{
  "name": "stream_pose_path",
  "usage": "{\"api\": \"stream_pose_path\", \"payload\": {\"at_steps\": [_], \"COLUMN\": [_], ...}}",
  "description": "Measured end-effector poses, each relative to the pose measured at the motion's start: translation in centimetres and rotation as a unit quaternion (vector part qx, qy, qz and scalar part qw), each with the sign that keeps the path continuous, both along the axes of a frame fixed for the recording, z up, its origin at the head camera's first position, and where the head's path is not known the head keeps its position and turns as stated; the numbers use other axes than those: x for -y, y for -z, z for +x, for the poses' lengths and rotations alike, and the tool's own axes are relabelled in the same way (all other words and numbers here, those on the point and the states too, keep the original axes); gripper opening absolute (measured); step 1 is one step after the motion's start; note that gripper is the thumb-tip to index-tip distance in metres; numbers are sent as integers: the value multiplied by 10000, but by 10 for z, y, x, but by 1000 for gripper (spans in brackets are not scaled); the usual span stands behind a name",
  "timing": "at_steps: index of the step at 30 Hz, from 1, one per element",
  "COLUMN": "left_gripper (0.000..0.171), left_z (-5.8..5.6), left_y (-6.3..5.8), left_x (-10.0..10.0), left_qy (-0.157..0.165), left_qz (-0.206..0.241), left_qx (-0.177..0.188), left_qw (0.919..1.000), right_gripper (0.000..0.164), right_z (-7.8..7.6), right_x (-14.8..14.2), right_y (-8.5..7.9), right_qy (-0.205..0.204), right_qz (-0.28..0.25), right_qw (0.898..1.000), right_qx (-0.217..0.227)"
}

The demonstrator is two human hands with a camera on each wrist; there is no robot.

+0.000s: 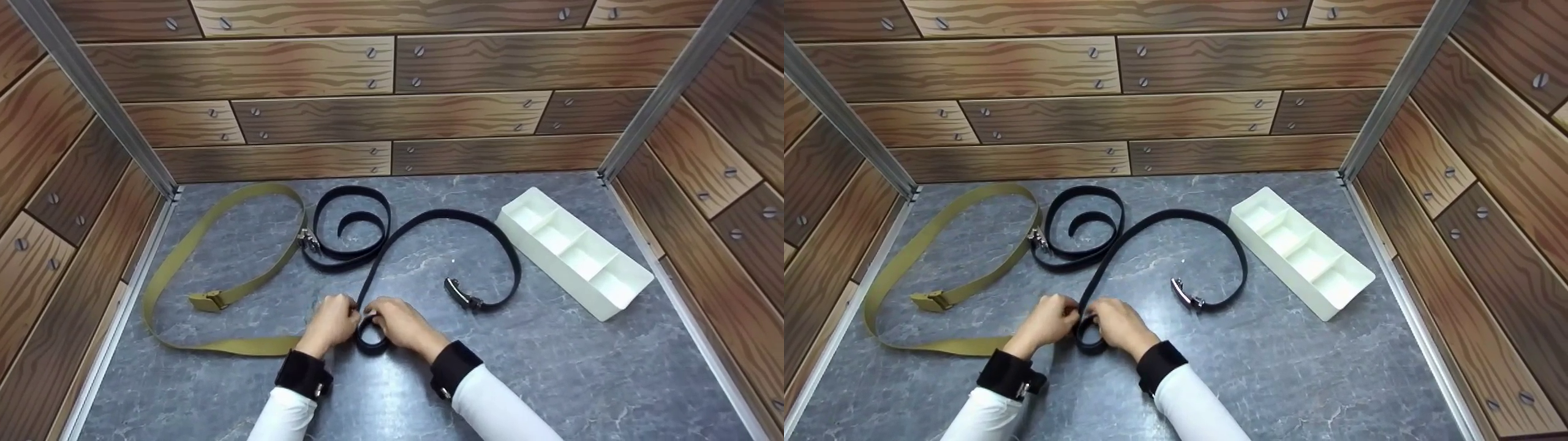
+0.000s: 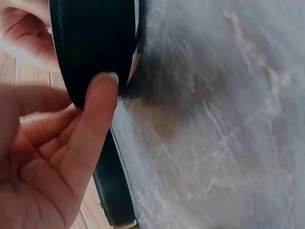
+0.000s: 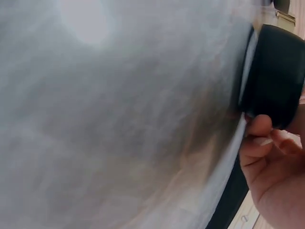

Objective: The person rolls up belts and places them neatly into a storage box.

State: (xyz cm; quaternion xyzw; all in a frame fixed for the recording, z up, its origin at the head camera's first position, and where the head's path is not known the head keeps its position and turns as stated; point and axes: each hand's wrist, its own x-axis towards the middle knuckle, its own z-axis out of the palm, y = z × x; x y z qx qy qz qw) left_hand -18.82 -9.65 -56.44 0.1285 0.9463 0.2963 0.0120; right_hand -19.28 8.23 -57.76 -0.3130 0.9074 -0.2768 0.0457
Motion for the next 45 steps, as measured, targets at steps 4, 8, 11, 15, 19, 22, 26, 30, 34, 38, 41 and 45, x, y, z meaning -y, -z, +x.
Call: {"api": "stream_pose_path", "payload": {"at_steps": [4, 8, 11, 15, 19, 22, 26, 30, 34, 38, 41, 45], "left_gripper": [20, 21, 19, 21, 23, 21, 22, 23, 22, 17, 16, 17], "left_z": [1, 2, 2, 1, 0, 1, 3, 2, 3, 5, 7, 8], "left_y": [-1, -1, 0, 2, 3, 1, 0, 4, 7, 8, 9, 7], "left_x": [3, 1, -2, -5, -4, -5, -6, -5, -5, -8, -11, -12], "left_qy": [290, 334, 202, -113, -440, -555, -479, -347, -420, -613, -767, -787], "left_qz": [338, 252, 124, 45, 51, 6, -168, -300, -409, -448, -378, -373], "left_qx": [449, 275, 41, -175, -290, -210, -171, -349, -352, -383, -461, -488], "left_qw": [9980, 9987, 9997, 9998, 9986, 9982, 9986, 9983, 9977, 9964, 9953, 9950], "right_gripper": [10, 10, 4, 11, 24, 27, 34, 43, 44, 38, 30, 17], "right_z": [0, -1, -3, -5, -1, 4, 8, 7, 6, 7, 10, 12], "right_x": [0, -1, -2, -5, -9, -7, 0, 2, 3, 4, 5, 8], "right_y": [4, 7, 7, 0, -9, -12, -12, -10, -8, -7, -8, -7], "right_qy": [224, 162, 191, 458, 862, 1191, 1475, 1290, 963, 1241, 1612, 1702], "right_qz": [-365, -635, -773, -989, -1147, -1380, -1617, -1248, -859, -862, -918, -710], "right_qw": [9991, 9977, 9968, 9904, 9734, 9543, 9404, 9582, 9809, 9835, 9736, 9706], "right_qx": [-48, -155, 79, 852, 1784, 2367, 2603, 2229, 1454, 997, 1326, 1545]}}
